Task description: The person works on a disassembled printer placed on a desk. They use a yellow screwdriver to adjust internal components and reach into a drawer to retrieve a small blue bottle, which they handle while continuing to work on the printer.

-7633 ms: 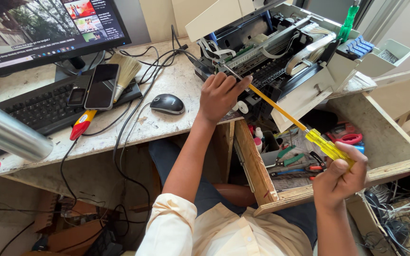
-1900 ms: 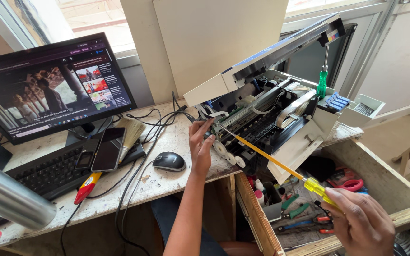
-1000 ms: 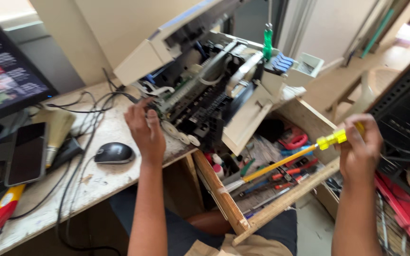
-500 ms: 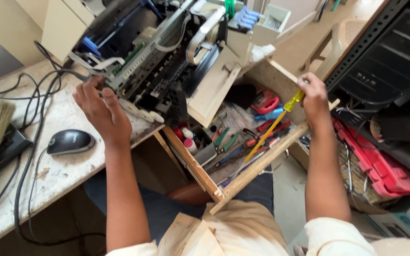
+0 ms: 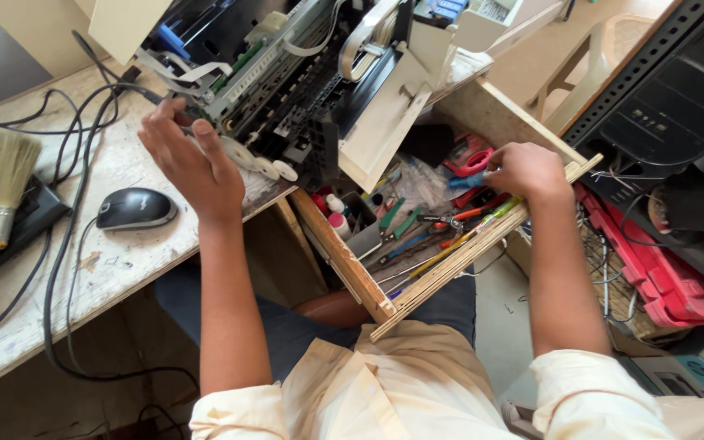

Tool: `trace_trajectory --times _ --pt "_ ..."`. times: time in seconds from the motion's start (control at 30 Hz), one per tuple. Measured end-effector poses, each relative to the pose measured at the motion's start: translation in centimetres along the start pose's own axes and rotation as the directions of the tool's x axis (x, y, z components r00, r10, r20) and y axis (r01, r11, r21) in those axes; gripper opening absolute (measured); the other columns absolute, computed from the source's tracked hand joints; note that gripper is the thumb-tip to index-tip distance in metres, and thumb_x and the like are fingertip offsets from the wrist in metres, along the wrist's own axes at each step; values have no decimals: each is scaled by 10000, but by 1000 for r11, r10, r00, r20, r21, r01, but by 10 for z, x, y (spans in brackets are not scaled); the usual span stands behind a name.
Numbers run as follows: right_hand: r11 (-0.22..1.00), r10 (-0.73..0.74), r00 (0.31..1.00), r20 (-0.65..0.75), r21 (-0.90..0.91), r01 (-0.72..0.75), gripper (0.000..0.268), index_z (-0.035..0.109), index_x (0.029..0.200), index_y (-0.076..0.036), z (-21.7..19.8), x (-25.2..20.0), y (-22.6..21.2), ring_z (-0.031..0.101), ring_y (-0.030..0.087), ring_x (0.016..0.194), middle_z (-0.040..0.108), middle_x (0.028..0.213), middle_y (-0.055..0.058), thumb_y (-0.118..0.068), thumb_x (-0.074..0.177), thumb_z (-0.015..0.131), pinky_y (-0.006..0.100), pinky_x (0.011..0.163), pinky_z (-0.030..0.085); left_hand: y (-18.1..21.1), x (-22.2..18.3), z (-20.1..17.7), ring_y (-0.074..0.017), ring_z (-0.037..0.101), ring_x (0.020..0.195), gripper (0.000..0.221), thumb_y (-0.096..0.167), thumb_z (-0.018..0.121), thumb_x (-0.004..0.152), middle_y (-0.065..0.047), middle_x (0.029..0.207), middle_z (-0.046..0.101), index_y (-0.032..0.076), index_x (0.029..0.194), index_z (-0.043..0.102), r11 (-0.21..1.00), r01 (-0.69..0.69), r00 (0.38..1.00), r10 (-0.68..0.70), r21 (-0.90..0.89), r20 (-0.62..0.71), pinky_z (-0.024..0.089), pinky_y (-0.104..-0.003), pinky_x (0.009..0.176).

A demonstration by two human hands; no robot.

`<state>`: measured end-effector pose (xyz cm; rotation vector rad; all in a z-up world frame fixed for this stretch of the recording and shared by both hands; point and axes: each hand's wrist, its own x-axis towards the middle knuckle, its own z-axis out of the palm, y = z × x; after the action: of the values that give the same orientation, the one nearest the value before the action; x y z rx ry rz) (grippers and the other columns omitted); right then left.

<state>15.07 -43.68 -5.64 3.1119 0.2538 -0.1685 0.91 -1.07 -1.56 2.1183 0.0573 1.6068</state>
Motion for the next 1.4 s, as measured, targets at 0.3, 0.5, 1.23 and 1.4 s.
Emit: trace_trajectory --times 0.3,0.5,1.23,1.4 --pt "975 -114 962 249 -157 157 255 849 1038 -380 7 8 0 740 219 1037 800 1087 -35 -356 809 737 377 881 592 -4 -3 0 -252 439 922 464 432 304 1199 -93 998 458 27 1219 529 1000 22 1000 -22 -14 -10 363 -431 996" --pt "983 -151 983 108 125 137 433 823 1091 -282 -11 -8 -9 710 303 957 762 1020 102 -502 719 843 415 847 541 -5 0 -1 -250 448 906 475 446 290 1190 -87 978 436 31 1202 520 999 39 999 -40 -32 -36 361 -446 1005" --pt "281 -484 555 -677 480 831 361 546 584 -73 0 -117 -136 651 106 644 729 860 68 -152 803 822 275 524 471 60 -88 -35 -112 692 697 239 266 687 1015 -68 824 747 41 1004 766 903 179 982 -141 -390 125 539 -240 618" --pt "328 -478 636 -606 548 769 362 532 602 -19 -17 -148 -163 643 193 580 752 949 122 -109 763 843 312 515 486 99 -90 -54 -144 643 696 295 136 801 890 -109 876 715 -12 1136 732 835 338 926 -213 -434 312 510 -258 636"
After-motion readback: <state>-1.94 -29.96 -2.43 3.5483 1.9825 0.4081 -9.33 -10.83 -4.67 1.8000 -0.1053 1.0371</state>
